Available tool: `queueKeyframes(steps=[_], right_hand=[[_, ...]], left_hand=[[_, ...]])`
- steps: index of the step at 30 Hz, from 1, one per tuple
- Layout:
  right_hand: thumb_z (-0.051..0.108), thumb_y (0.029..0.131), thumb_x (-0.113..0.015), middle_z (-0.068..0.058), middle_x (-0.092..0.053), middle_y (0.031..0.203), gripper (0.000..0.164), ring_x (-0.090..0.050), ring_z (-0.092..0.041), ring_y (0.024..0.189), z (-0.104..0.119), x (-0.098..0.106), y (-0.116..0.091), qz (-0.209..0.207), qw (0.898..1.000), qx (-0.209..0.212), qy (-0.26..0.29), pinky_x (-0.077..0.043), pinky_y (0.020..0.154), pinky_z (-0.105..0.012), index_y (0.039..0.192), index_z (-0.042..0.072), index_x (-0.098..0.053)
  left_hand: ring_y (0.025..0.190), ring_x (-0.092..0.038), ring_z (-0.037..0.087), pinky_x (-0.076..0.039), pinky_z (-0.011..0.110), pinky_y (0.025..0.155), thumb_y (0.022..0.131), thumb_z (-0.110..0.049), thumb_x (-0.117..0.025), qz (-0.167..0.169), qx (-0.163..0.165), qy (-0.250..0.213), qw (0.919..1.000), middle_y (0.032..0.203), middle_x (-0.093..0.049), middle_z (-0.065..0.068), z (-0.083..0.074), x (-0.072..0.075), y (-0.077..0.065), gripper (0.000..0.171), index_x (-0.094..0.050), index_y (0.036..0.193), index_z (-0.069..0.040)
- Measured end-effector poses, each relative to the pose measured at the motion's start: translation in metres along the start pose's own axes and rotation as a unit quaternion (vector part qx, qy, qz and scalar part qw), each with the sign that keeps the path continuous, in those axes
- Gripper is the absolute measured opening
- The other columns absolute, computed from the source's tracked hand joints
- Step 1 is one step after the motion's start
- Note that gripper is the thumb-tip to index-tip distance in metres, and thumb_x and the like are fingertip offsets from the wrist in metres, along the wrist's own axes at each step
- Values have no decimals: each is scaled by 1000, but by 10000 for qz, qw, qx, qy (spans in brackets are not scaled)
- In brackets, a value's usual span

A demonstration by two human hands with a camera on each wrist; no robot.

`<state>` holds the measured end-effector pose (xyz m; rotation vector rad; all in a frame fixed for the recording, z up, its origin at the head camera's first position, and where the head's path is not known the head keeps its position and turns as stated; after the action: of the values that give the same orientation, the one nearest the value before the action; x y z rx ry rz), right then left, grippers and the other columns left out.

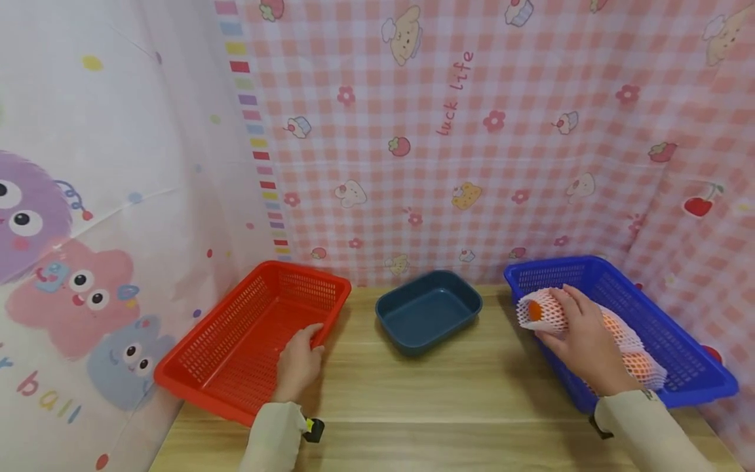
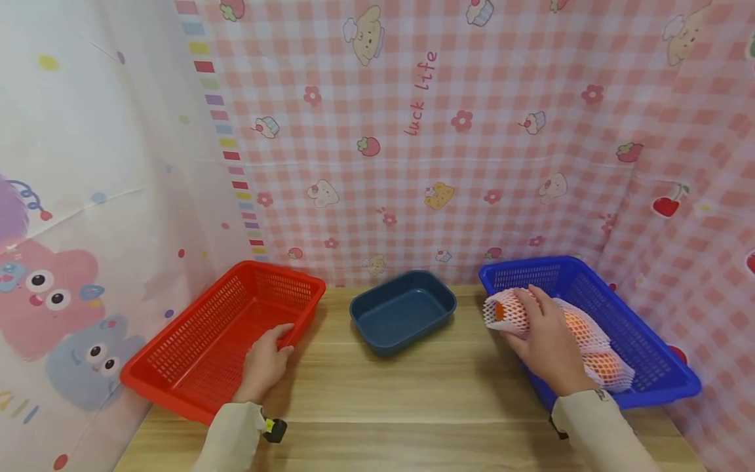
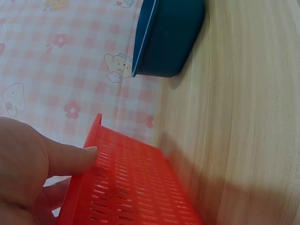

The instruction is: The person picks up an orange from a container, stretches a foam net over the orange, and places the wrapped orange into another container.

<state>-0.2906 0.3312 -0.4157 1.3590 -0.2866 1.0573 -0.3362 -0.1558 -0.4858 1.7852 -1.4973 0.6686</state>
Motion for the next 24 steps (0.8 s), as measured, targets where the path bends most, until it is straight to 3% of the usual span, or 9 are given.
queueKeyframes(steps=[5, 9, 14, 17, 24], right_hand=[[25, 73, -86, -28, -44, 132, 81, -41, -48, 116, -12, 14, -15, 419, 9919, -1012, 637, -39, 84, -65, 137, -1, -43], [32, 80, -81, -28, -42, 136, 80, -41, -46, 117, -20, 19, -23, 752, 9814, -1492, 949, -42, 82, -62, 140, -1, -41], [31, 80, -81, -29, -42, 136, 77, -44, -47, 114, -31, 18, -29, 943, 9791, -1530, 954, -44, 79, -61, 137, -4, -43], [32, 81, -80, -33, -41, 135, 78, -42, -51, 115, -38, 16, -33, 1062, 9787, -1545, 837, -41, 81, -67, 137, -6, -41], [30, 77, -82, -36, -41, 129, 84, -39, -56, 114, -51, 10, -37, 1168, 9828, -1417, 173, -33, 86, -70, 139, -6, -39]], left_hand=[[101, -60, 32, -48, 52, 78, 91, -9, -66, 54, 70, -22, 10000, 126, -61, 13, 1, -1, 1, 46, -58, 136, -14], [101, -60, 33, -47, 53, 79, 90, -9, -66, 42, 76, 30, 10000, 125, -61, 14, 0, -1, 1, 46, -58, 135, -14], [97, -60, 32, -48, 52, 76, 91, -8, -66, 66, 62, 56, 9999, 123, -61, 15, 0, -1, 1, 46, -57, 135, -13], [95, -60, 32, -47, 52, 75, 91, -8, -66, 88, 66, 57, 9999, 122, -61, 15, 0, -1, 0, 46, -57, 136, -13], [97, -60, 32, -47, 52, 76, 90, -8, -66, 84, 85, 103, 9999, 121, -62, 15, 0, -2, 1, 46, -57, 136, -13]])
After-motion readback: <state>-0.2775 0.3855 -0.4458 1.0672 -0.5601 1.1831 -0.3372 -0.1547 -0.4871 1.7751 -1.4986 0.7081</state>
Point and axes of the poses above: each hand's wrist, its own y-axis towards the middle knuckle, its own x-axis out of the back of the hand, z = x × y, the point moved 5 cm from there along y, towards the middle knuckle
